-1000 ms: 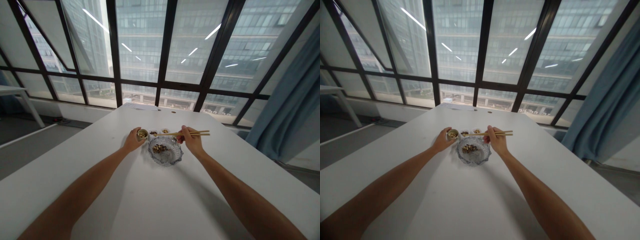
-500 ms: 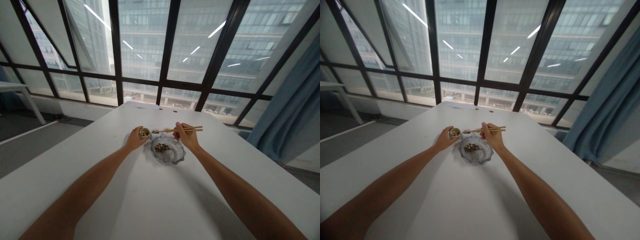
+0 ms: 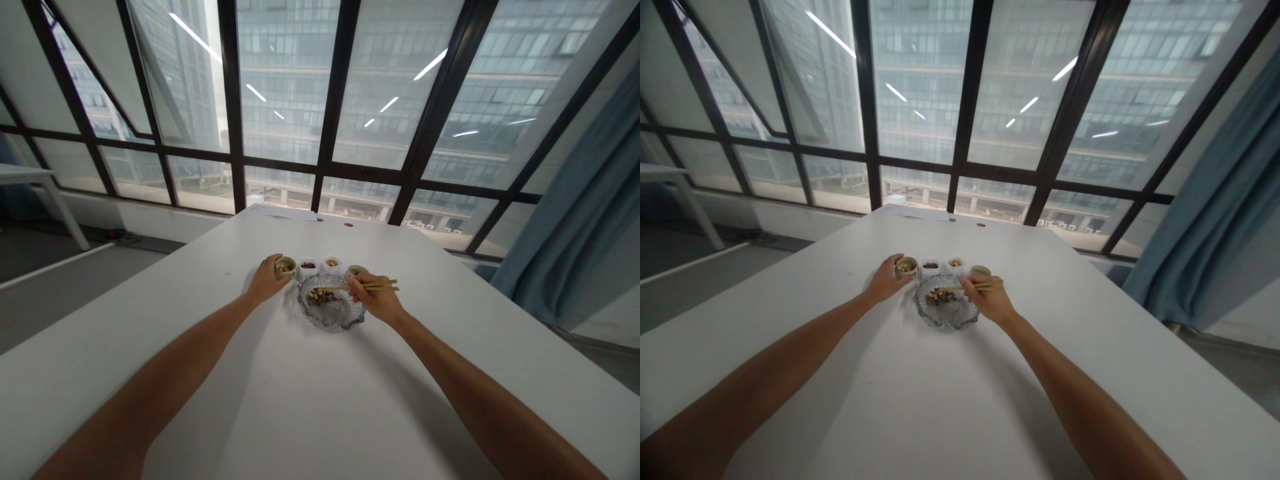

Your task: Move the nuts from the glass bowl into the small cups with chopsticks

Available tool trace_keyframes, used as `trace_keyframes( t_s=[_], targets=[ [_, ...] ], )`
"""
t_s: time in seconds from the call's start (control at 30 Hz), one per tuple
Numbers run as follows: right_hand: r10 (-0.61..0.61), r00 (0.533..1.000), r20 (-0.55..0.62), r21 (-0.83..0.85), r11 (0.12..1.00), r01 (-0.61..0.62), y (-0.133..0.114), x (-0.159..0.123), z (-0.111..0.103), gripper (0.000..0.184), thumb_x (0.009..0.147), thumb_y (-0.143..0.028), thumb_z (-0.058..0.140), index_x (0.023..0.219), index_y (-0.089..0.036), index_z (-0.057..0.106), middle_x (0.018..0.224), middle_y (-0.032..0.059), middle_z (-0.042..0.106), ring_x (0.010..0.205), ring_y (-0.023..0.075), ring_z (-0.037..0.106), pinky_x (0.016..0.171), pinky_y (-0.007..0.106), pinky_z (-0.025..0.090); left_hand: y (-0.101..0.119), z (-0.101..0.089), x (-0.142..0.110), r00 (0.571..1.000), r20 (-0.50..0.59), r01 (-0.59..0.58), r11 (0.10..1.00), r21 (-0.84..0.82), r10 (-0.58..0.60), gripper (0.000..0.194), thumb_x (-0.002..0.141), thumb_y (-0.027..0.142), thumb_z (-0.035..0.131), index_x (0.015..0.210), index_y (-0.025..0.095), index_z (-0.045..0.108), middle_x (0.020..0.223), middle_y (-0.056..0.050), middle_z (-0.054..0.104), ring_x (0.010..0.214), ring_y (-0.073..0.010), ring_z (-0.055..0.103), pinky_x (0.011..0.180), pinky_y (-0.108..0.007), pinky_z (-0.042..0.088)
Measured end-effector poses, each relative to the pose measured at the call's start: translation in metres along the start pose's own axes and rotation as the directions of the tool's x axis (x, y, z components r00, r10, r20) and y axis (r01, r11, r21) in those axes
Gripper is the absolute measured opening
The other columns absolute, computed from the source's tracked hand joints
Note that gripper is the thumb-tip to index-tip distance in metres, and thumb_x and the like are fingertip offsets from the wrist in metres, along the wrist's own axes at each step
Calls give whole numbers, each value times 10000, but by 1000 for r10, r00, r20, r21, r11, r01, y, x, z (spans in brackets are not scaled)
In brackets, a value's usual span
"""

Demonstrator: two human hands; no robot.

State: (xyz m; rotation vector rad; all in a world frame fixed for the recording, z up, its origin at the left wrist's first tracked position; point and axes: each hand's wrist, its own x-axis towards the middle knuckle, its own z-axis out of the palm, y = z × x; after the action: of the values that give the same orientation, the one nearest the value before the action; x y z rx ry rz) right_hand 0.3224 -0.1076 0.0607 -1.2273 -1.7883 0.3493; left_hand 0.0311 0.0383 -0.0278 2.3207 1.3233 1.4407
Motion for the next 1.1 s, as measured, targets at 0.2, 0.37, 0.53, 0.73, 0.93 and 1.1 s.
trace_keyframes(
  t_s=[0.2,0.37,0.53,0.73,0.93,1.1],
  targets=[
    [-54,995,85,-38,998,57,-11,-2,-4,466,962,-584,562,668,-232,638,616,30,714,482,175,676,469,267,518,-1,2,0,1000,-6,-4,1000,-6,4,620,779,347,765,1323,196,508,1329,-138,627,1230,-307,607,1085,-494,487],
    [-65,997,41,-38,997,66,-7,-5,-4,472,978,-580,539,668,-237,634,574,21,695,463,169,665,438,258,496,1,1,0,1000,1,0,1000,-10,0,615,777,336,766,1317,188,510,1328,-148,627,1231,-314,608,1079,-500,491],
    [-62,998,13,-43,997,63,-2,-10,-3,493,975,-598,535,661,-230,631,578,35,699,461,170,668,427,250,497,4,-2,0,1000,13,11,1000,-5,-10,602,786,356,753,1312,189,512,1326,-148,627,1228,-313,609,1079,-498,491],
    [-11,999,-36,-12,1000,11,1,-14,-5,524,960,-657,525,684,-228,648,594,43,704,463,178,668,419,256,515,3,-1,1,1000,12,10,1000,1,-10,600,785,348,749,1316,198,512,1326,-138,628,1229,-304,610,1075,-484,496],
    [75,987,-142,15,997,-74,9,-10,0,554,922,-724,529,711,-228,657,601,40,700,452,183,654,404,269,501,2,-1,0,1000,6,4,1000,3,-4,596,785,341,751,1315,208,513,1327,-129,631,1236,-299,609,1087,-487,492],
    [-50,999,-3,-73,996,50,-4,-6,-4,531,964,-655,509,658,-242,640,551,25,659,476,173,621,450,275,469,1,0,0,1000,11,19,1000,9,-19,604,788,355,753,1317,195,511,1333,-143,634,1228,-308,616,1080,-496,497]
  ],
)
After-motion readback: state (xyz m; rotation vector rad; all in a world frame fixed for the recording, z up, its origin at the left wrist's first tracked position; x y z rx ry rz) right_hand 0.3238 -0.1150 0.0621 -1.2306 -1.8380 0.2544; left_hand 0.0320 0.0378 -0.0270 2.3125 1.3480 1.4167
